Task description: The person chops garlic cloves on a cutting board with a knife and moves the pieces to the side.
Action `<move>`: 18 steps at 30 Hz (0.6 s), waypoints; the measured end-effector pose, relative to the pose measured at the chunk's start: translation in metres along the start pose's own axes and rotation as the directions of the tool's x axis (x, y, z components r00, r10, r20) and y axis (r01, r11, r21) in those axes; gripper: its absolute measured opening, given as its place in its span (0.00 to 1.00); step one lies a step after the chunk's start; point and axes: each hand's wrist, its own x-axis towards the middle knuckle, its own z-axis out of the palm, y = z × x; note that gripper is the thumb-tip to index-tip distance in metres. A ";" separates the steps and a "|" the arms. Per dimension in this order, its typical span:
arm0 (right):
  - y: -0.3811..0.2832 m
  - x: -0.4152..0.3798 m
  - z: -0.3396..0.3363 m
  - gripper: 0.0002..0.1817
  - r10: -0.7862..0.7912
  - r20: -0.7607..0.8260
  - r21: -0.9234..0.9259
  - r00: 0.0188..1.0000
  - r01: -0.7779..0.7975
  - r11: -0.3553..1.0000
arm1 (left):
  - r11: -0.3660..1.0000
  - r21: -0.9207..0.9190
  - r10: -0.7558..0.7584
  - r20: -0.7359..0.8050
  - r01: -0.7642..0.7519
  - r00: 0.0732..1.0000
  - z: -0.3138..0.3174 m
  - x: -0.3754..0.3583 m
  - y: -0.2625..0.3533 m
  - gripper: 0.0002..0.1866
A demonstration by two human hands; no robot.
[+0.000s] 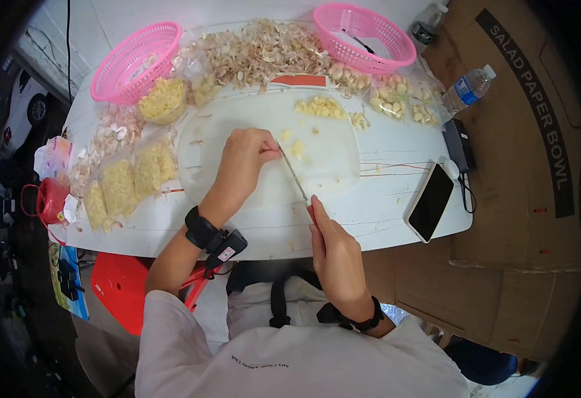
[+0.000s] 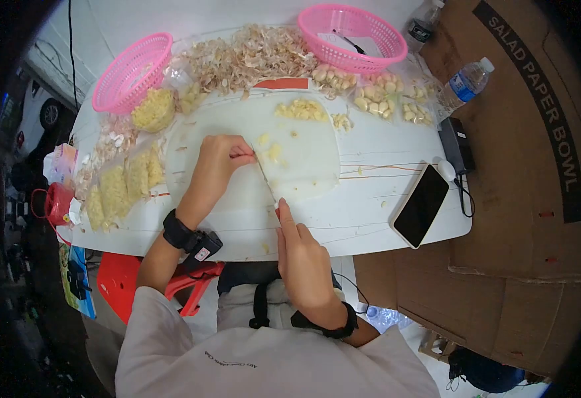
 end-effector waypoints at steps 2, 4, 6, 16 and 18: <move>-0.001 -0.001 -0.001 0.24 0.002 0.005 -0.012 1.000 -0.002 1.000 | 0.999 -0.048 -0.022 0.002 0.022 1.000 0.000 0.000 0.000 0.03; 0.002 -0.001 0.001 0.24 0.001 0.007 -0.023 1.000 -0.001 1.000 | 0.999 -0.022 -0.024 0.011 0.024 1.000 -0.001 0.000 0.001 0.03; 0.010 0.000 0.006 0.27 -0.140 -0.080 -0.008 0.987 0.140 0.990 | 1.000 -0.007 0.001 0.004 -0.001 1.000 0.001 0.000 -0.003 0.03; 0.022 0.028 0.023 0.22 -0.085 -0.052 -0.010 0.995 0.084 0.996 | 0.998 0.063 0.027 0.013 -0.028 1.000 -0.001 0.001 -0.001 0.04; 0.021 0.028 0.023 0.22 -0.079 -0.064 0.003 0.995 0.080 0.997 | 0.999 0.043 0.004 0.015 -0.005 1.000 0.000 0.001 0.000 0.04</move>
